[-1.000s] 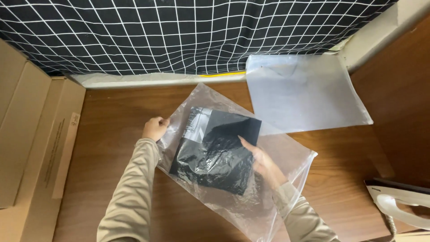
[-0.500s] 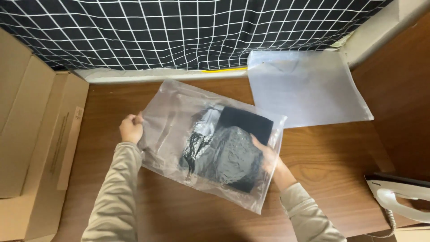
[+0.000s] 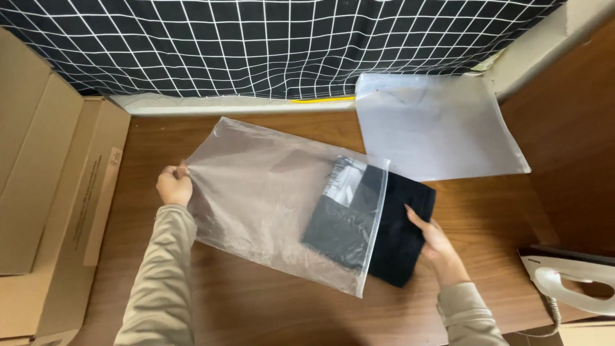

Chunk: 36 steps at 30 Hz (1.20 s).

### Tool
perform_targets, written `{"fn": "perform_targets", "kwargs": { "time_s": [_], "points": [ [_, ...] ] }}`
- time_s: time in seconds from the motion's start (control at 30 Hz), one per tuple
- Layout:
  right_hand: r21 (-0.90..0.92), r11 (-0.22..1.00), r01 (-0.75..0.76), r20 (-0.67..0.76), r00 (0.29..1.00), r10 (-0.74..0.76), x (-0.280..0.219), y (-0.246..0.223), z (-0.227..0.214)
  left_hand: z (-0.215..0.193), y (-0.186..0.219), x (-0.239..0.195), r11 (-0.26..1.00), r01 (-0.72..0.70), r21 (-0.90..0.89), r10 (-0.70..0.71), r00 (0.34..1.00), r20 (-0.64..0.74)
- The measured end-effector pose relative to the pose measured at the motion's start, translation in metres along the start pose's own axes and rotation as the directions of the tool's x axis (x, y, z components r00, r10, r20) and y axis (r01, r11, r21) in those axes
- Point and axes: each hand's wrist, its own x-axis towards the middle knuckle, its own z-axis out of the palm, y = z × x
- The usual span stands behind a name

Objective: The person places a cardboard box on a stack, then unpacks a black t-shirt from a plastic bag on a wooden table. They unfold the t-shirt, smooth it out, and hang it on a metal hanger on a clothing rack.

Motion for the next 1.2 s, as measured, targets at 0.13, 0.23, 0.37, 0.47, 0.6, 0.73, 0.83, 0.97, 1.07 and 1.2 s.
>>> {"fn": "perform_targets", "kwargs": {
  "time_s": [0.13, 0.23, 0.37, 0.47, 0.6, 0.73, 0.83, 0.97, 1.07, 1.2],
  "points": [
    [-0.141, 0.984, 0.111, -0.074, 0.990, -0.122, 0.024, 0.002, -0.059, 0.004, -0.001, 0.002, 1.000, -0.013, -0.019, 0.012, 0.999, -0.040],
    [-0.201, 0.967, 0.154, -0.130, 0.975, -0.182, 0.011, -0.008, -0.083, 0.012, -0.006, 0.008, 1.000, -0.015, 0.014, 0.016, 0.998, -0.061],
    [-0.298, 0.935, 0.194, -0.168, 0.953, -0.251, -0.008, -0.023, -0.100, 0.030, -0.014, 0.014, 0.999, -0.036, 0.037, 0.039, 0.996, -0.080],
    [-0.422, 0.889, 0.179, -0.192, 0.940, -0.281, -0.002, -0.023, -0.126, 0.035, -0.016, 0.014, 0.999, -0.028, 0.028, 0.030, 0.997, -0.071],
    [-0.529, 0.830, 0.177, -0.231, 0.911, -0.341, -0.006, -0.029, -0.147, 0.017, 0.005, 0.001, 0.999, -0.040, 0.017, 0.042, 0.994, -0.099],
    [-0.720, 0.667, 0.191, -0.227, 0.844, -0.486, 0.007, -0.033, -0.175, 0.005, 0.020, -0.010, 0.990, -0.112, -0.088, 0.103, 0.989, -0.104],
    [-0.822, 0.569, 0.034, -0.336, 0.778, -0.531, 0.027, -0.031, -0.189, 0.003, 0.028, -0.022, 0.922, -0.382, -0.058, 0.356, 0.899, -0.256],
    [-0.892, 0.444, 0.087, -0.262, 0.701, -0.663, 0.051, -0.018, -0.186, 0.010, 0.041, -0.036, 0.898, -0.440, -0.002, 0.426, 0.871, -0.247],
    [-0.939, 0.154, 0.308, -0.014, 0.412, -0.911, 0.041, -0.018, -0.143, 0.022, 0.053, -0.060, 0.911, -0.407, 0.070, 0.411, 0.909, -0.061],
    [-0.891, 0.167, 0.422, 0.063, 0.481, -0.875, 0.038, -0.015, -0.095, 0.005, 0.101, -0.161, 0.751, -0.597, 0.281, 0.542, 0.801, 0.253]
  ]
}}
